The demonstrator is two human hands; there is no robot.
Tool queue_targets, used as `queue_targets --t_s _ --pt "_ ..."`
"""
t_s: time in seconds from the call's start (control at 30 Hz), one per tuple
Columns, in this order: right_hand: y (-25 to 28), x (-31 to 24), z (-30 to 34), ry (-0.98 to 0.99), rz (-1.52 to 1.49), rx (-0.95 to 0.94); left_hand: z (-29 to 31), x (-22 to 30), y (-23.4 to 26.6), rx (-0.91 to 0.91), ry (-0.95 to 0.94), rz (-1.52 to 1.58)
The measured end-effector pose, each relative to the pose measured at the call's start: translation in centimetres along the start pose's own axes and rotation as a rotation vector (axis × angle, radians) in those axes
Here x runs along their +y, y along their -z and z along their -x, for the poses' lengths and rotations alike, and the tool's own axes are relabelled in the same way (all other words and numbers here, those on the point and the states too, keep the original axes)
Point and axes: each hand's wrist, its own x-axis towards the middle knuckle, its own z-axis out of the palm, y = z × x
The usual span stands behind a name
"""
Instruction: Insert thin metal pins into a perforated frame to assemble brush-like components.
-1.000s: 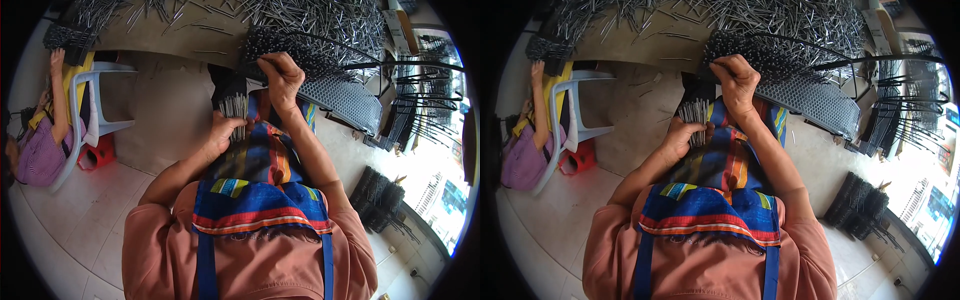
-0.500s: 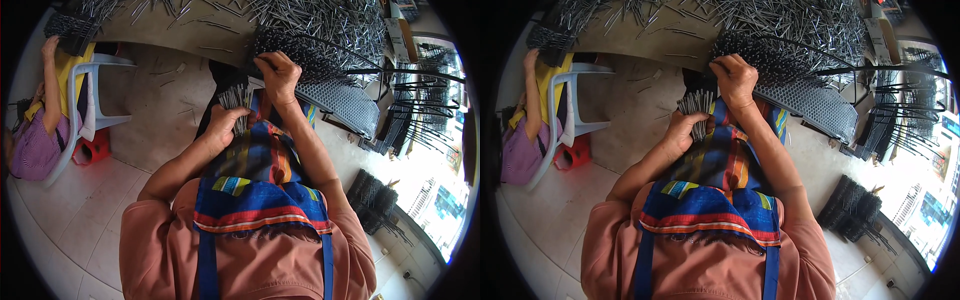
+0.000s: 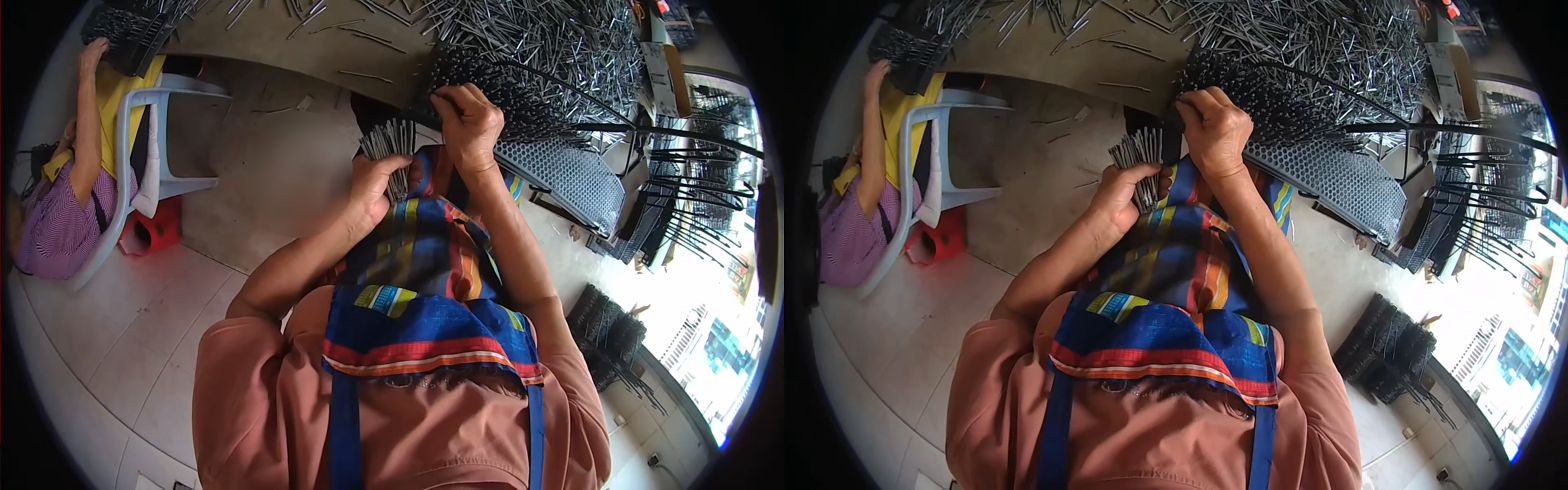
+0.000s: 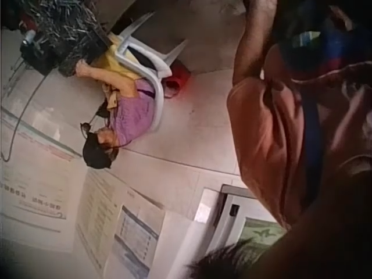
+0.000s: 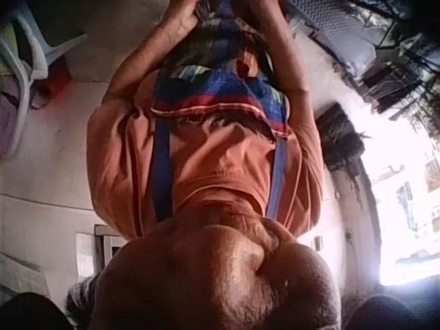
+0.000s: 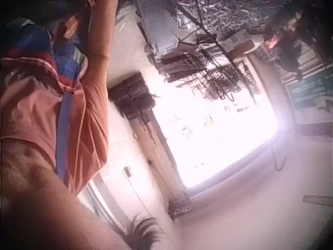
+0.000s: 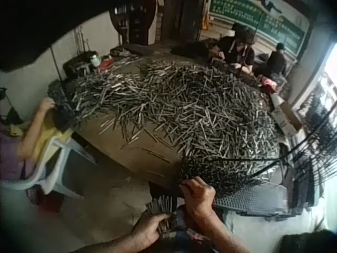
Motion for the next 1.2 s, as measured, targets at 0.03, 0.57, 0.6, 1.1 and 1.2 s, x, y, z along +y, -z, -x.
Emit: queue_targets --t_s 0.03,0.57,0.6,1.1,1.2 --pt "0.1 0.0 0.0 0.048 0.048 0.002 -0.1 0.0 0.1 -0.029 -0.02 0.002" --pt "1.1 -0.8 2.3 -0.481 -0.531 -0.354 0.4 0.3 -1.3 -0.123 -0.037 0.041" --pt "1.1 -0.6 2.4 -0.503 -0.627 -0.204 0.4 0.3 -1.2 -0.125 -0.035 0.038" --pt "2.3 -0.1 -0.4 -0.007 -0.181 0.157 0.4 0.2 -1.2 -0.008 0.059 -0.129" --pt "1.9 0.6 -0.1 0.01 -0.081 0.064 0.5 0.3 -1.5 -0.015 0.068 -0.075"
